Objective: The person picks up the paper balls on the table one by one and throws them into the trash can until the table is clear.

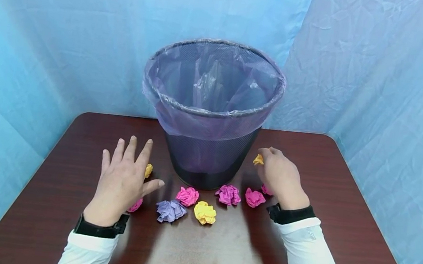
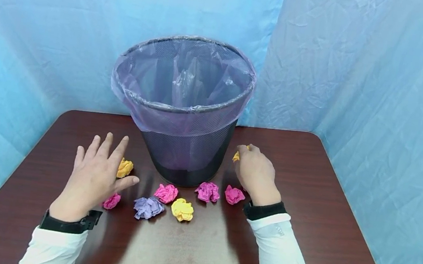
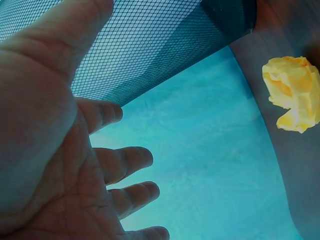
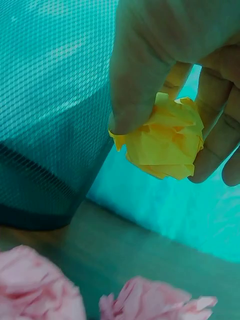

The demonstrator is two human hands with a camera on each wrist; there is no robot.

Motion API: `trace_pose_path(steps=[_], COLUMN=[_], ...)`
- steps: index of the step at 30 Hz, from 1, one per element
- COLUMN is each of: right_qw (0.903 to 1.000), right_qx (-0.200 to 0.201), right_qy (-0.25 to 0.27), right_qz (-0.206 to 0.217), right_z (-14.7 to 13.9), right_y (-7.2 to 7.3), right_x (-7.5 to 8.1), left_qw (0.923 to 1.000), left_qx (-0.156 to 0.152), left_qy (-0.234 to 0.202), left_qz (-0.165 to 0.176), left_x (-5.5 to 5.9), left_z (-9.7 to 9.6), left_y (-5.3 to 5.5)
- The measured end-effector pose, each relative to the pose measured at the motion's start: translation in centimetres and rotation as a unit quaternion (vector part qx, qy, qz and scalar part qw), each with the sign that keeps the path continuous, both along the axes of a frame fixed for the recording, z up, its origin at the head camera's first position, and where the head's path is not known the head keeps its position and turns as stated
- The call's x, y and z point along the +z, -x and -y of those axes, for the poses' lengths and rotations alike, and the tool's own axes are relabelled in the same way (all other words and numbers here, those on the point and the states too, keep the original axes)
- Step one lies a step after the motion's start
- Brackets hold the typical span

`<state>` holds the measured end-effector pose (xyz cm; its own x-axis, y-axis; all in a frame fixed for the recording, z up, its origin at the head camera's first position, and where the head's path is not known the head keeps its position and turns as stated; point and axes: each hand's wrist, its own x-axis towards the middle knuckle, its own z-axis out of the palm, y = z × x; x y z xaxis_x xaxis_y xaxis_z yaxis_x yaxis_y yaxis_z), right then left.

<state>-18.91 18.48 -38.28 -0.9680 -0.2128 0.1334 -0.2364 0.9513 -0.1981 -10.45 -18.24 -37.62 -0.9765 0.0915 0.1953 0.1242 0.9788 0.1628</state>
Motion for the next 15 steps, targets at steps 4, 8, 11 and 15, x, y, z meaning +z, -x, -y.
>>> trace_pose_path(steps=[4, 8, 11, 15], right_qw=[0.9999, 0.9997, 0.9997, 0.9997], right_qx=[-0.005, -0.006, -0.007, -0.006], right_qy=[0.007, 0.012, 0.013, 0.014], right_qz=[-0.012, -0.019, -0.02, -0.021], right_z=[-0.1, -0.2, -0.2, -0.3], right_y=[0.1, 0.1, 0.1, 0.0], right_x=[1.2, 2.2, 2.8, 3.7], left_qw=[0.9998, 0.9995, 0.9993, 0.9992], left_qx=[-0.005, -0.011, -0.013, -0.014], left_qy=[0.005, 0.005, 0.008, 0.011], left_qz=[-0.016, -0.029, -0.033, -0.037], left_x=[0.4, 0.6, 0.8, 1.2], left_z=[0.1, 0.1, 0.1, 0.0], left_y=[0.1, 0.1, 0.1, 0.2])
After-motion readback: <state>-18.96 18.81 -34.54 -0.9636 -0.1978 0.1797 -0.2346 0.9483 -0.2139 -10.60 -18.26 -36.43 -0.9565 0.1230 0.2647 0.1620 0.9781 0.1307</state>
